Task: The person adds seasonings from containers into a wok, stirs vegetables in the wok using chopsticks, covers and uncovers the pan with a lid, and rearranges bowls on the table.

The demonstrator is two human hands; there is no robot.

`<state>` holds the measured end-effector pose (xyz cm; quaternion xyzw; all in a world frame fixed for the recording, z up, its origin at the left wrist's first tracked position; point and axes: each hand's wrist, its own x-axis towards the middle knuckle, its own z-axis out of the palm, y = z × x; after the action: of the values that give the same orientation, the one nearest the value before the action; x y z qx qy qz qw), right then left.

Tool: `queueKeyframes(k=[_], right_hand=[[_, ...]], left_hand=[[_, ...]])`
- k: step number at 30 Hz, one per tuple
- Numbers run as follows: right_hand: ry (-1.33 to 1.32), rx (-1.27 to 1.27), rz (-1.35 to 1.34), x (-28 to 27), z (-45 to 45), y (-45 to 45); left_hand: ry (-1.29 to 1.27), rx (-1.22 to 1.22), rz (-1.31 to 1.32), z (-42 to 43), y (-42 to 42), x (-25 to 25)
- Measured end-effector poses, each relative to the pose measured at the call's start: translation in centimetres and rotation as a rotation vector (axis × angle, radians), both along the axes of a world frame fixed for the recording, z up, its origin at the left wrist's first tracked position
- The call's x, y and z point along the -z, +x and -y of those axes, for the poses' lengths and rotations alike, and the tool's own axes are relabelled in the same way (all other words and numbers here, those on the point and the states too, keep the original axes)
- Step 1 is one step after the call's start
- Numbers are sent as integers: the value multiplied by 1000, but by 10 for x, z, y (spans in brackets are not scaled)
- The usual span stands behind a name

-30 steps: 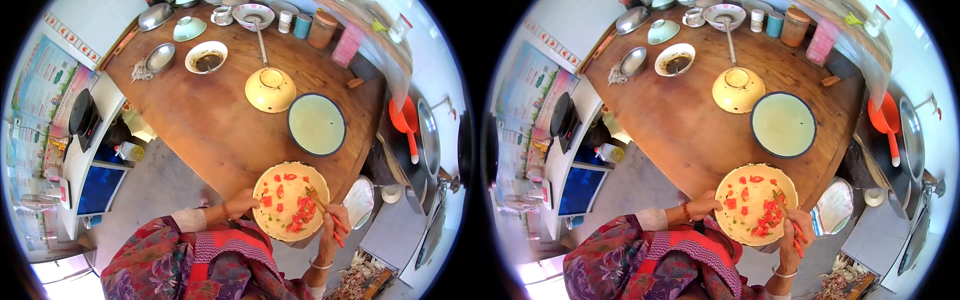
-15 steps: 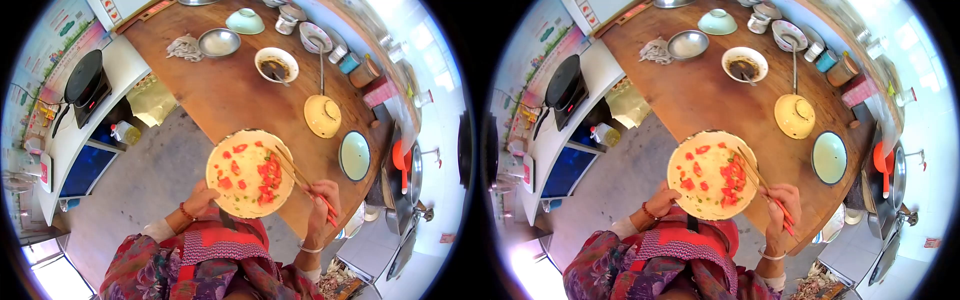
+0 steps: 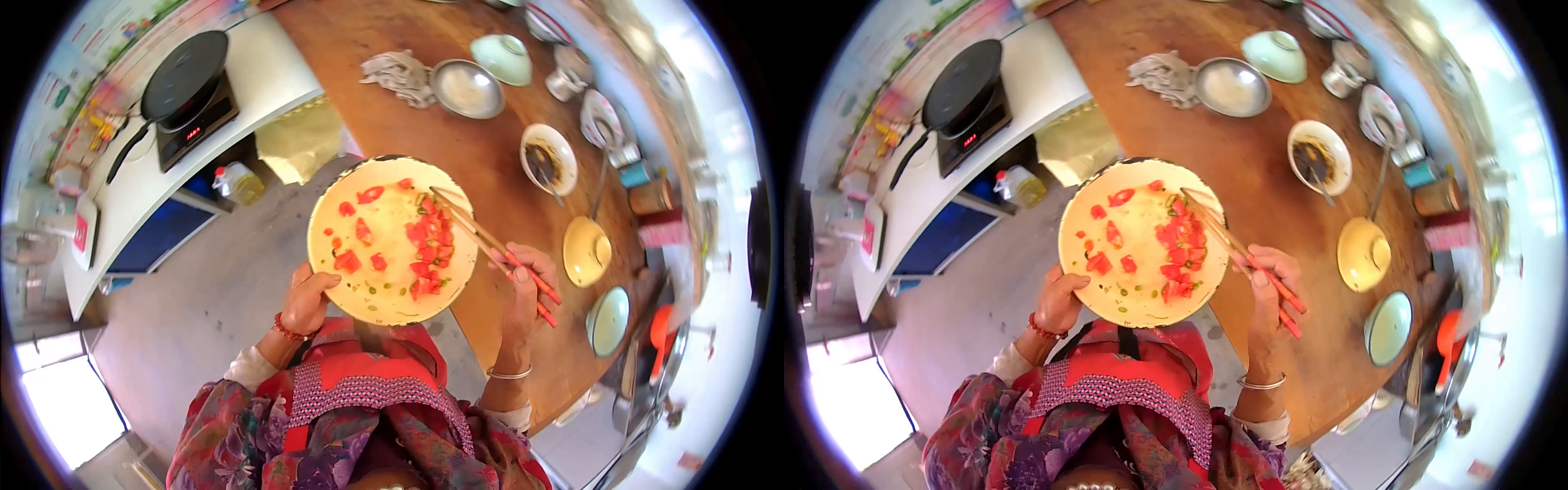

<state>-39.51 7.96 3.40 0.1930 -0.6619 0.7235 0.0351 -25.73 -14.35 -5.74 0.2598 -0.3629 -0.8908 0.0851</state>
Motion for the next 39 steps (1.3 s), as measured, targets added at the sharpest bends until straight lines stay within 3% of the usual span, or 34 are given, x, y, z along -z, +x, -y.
queueKeyframes(k=[6,9,16,22,24,30,32,34,38,39], right_hand=[[-69,-281,3,13,59,-57],[31,-539,-11,8,87,-62],[104,-799,41,0,145,-48],[155,-655,85,0,201,-39],[60,-607,80,-12,229,-34],[184,-800,-53,-3,318,5],[107,-737,95,-7,331,2],[107,-724,51,-13,345,0],[81,-906,103,-16,376,4],[89,-934,223,-13,384,6]], left_hand=[[-88,-87,47,14,-25,-13],[-28,-136,51,20,-29,-6],[27,-289,100,54,-26,6],[60,-423,58,111,-12,2],[58,-456,51,131,-2,1],[-22,-498,14,190,31,-13],[39,-589,-14,205,44,-13],[56,-624,-29,226,59,-12],[84,-712,-49,266,75,-14],[67,-744,-47,274,78,-11]])
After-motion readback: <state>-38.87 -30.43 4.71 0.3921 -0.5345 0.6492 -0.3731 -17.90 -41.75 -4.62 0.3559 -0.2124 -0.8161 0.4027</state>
